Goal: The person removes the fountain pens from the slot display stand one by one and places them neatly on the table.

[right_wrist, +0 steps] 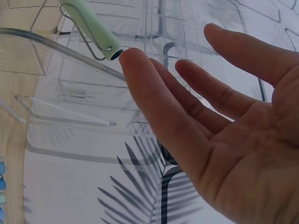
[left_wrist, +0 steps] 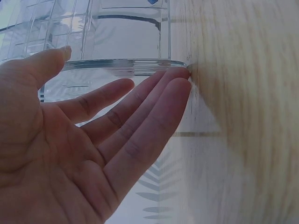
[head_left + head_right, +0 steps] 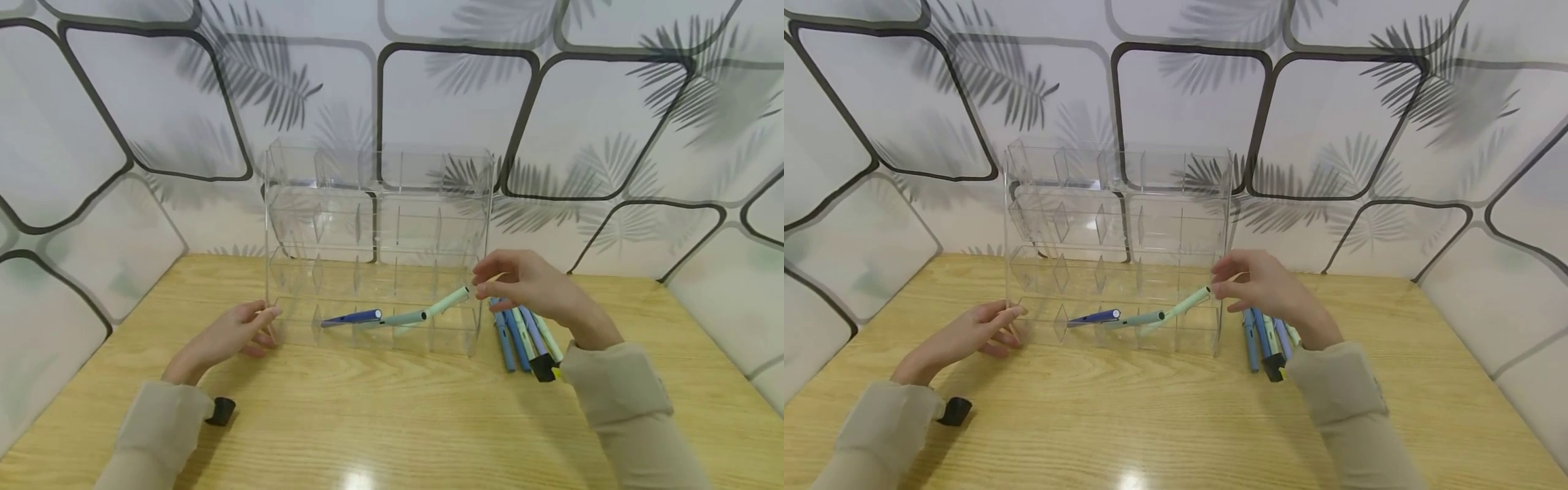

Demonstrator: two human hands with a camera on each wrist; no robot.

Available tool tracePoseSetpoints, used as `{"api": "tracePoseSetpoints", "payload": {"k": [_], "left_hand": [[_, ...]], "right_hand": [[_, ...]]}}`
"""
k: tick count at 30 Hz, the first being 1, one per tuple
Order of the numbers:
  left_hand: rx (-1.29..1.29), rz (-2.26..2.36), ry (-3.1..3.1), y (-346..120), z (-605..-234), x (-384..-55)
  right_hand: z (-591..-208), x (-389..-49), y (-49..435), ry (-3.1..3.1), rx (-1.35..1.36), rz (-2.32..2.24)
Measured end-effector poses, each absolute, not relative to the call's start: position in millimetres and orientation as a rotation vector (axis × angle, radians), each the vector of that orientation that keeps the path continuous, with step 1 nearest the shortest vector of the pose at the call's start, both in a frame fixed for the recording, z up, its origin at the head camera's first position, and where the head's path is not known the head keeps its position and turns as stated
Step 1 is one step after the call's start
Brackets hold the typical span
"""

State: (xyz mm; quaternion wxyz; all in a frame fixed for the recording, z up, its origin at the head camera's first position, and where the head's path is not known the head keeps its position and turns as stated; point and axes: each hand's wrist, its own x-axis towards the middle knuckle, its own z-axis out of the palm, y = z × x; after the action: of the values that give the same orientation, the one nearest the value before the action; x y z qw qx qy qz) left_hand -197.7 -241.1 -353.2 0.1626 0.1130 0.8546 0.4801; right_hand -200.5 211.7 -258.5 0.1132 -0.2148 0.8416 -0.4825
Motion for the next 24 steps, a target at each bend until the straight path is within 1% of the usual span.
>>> {"api": "tracePoseSetpoints", "payload": {"k": [17, 24], "left_hand": [[0.319, 1.357, 2.458, -241, -353, -199], [0.314, 1.345, 2.448, -242, -355, -199]], "right_hand": [[-259, -189, 192, 2.614, -0.599, -1.173], [-261, -188, 190, 2.596, -0.571, -1.232]]}}
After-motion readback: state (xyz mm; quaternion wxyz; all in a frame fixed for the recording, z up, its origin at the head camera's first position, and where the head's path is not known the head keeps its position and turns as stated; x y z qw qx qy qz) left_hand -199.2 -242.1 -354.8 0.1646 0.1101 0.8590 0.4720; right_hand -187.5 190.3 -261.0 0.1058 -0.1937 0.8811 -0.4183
